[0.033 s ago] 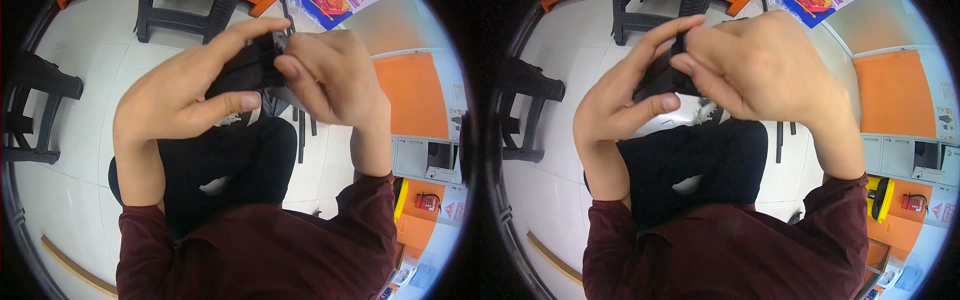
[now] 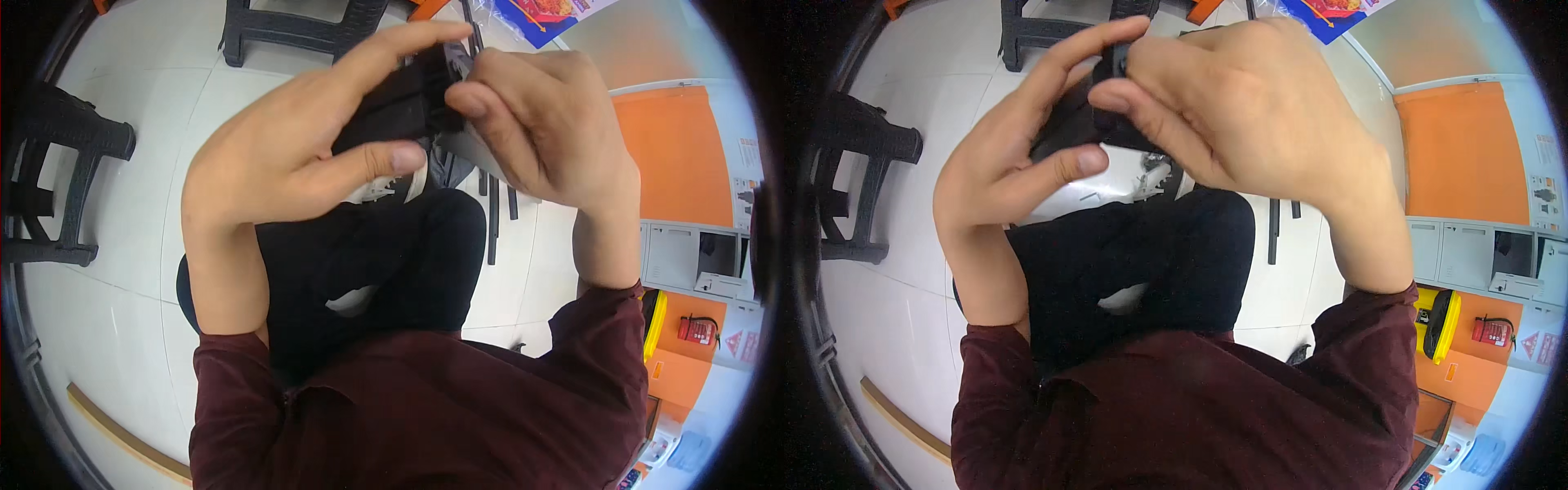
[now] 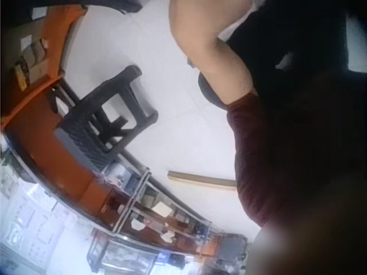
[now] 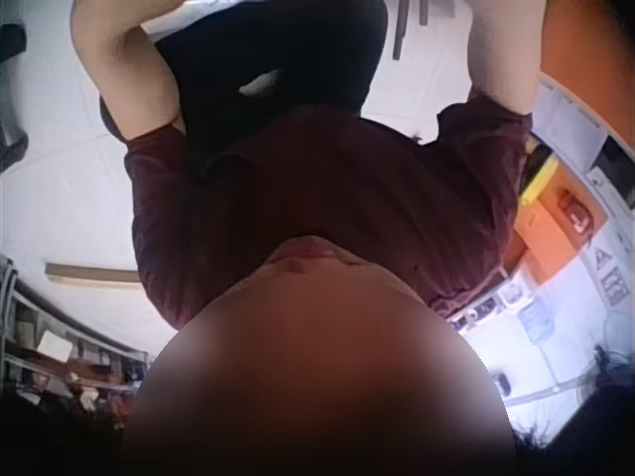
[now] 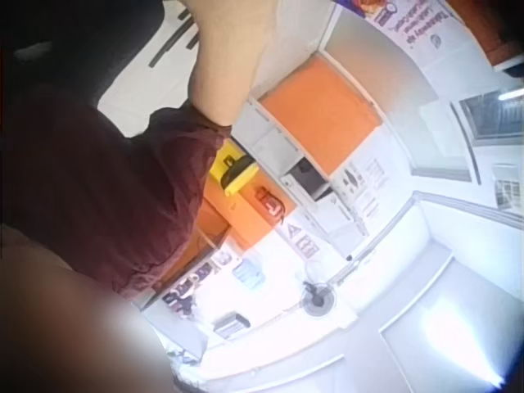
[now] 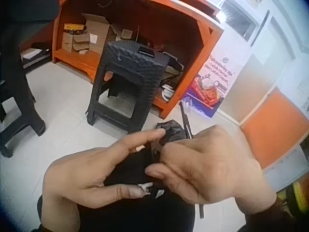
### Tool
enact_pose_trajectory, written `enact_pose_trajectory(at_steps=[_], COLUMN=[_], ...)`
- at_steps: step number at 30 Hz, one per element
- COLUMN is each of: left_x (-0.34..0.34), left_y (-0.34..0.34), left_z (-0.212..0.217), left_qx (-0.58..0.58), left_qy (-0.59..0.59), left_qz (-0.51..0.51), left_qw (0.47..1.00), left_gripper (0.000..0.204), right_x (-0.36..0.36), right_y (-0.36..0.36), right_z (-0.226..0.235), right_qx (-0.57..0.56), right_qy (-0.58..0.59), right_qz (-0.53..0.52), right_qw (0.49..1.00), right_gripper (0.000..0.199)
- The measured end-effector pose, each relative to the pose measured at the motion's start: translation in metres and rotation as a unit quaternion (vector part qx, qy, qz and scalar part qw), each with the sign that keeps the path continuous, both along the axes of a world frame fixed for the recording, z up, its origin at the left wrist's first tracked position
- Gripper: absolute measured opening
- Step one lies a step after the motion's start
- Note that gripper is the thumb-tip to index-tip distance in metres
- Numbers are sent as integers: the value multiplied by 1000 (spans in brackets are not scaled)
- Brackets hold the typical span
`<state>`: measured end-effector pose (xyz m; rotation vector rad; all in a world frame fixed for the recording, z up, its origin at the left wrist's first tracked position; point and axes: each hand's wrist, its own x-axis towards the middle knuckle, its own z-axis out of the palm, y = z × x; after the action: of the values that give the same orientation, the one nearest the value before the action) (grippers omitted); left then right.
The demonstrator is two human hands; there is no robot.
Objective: The person assembles parts of a black frame by hand, inserting screws into holes and tightening them with a hex key before lifting the partially assembled frame.
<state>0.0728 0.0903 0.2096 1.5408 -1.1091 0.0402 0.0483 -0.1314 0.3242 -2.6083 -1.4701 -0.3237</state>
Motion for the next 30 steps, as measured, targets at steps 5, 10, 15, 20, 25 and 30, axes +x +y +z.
enact_pose_trajectory(at_steps=[5,10,15,20,25,30], left_x=[6,6,0,-2,-10,-12], left_y=[8,-1,0,-19,-31,-31], left_z=[4,9,19,14,22,23], left_qx=[-5,-6,-3,-27,-29,-11], left_qy=[40,35,64,87,159,143], left_qz=[-55,-14,52,116,160,151], left_qw=[998,999,997,989,974,978], left_gripper=[81,93,112,103,103,99], right_x=[-58,-33,9,9,8,10], right_y=[10,53,75,69,63,55], right_z=[-78,-314,-448,-447,-450,-414], right_qx=[181,46,-41,-65,-92,115], right_qy=[-41,193,358,382,401,368], right_qz=[61,-206,-309,-268,-245,-268], right_qw=[981,958,880,882,878,883], right_gripper=[34,22,56,36,22,15])
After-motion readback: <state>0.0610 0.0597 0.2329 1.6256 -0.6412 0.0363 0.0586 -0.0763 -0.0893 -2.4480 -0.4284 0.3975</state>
